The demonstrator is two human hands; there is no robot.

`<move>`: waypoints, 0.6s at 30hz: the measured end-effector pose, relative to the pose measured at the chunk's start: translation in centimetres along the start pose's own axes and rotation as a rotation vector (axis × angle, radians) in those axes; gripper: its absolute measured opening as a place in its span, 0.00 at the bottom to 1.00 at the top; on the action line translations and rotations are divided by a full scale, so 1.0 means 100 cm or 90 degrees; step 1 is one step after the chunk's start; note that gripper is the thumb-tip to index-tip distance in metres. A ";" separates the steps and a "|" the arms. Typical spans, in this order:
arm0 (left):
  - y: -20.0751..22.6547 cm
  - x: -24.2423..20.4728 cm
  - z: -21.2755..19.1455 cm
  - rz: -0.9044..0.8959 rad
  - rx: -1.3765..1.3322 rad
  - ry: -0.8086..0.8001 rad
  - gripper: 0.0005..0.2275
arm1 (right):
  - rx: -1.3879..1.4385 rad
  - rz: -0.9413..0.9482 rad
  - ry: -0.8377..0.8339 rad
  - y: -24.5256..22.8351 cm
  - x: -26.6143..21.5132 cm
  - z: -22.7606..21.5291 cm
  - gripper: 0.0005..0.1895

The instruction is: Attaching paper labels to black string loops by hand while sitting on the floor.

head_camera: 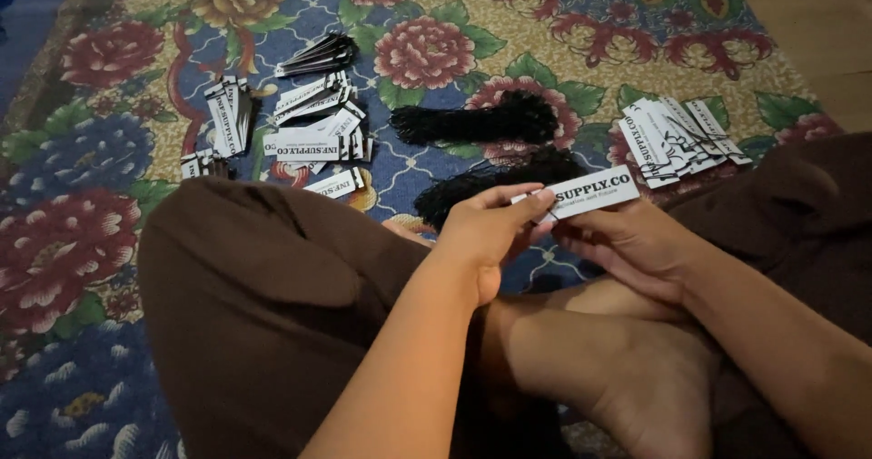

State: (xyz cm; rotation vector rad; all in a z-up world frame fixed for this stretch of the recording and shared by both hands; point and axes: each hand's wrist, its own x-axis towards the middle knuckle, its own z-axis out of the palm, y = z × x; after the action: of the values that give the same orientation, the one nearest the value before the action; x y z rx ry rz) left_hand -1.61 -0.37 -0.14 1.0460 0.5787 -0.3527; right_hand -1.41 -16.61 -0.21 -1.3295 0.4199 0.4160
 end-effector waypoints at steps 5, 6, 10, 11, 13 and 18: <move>-0.004 0.003 -0.002 -0.020 -0.027 -0.013 0.17 | 0.002 -0.060 -0.026 0.010 0.013 -0.013 0.24; -0.005 0.005 -0.003 -0.028 -0.050 -0.021 0.16 | 0.020 -0.104 -0.042 0.012 0.014 -0.016 0.22; 0.002 -0.006 -0.003 -0.046 -0.094 -0.041 0.16 | 0.032 -0.105 -0.065 -0.008 -0.010 0.000 0.21; 0.003 -0.008 -0.003 -0.052 -0.098 -0.051 0.17 | 0.035 -0.107 -0.098 -0.013 -0.018 0.005 0.21; 0.005 -0.013 -0.001 -0.060 -0.103 -0.060 0.17 | 0.037 -0.107 -0.131 -0.014 -0.020 0.003 0.22; 0.008 -0.015 0.000 -0.096 -0.137 -0.096 0.18 | 0.129 -0.050 -0.197 -0.010 -0.014 -0.009 0.12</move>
State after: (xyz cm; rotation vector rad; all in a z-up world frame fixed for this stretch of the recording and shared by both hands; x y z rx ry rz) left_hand -2.34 -0.05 1.31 0.7629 0.5480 -0.4870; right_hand -2.09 -17.77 1.20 -1.0605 0.1466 0.4920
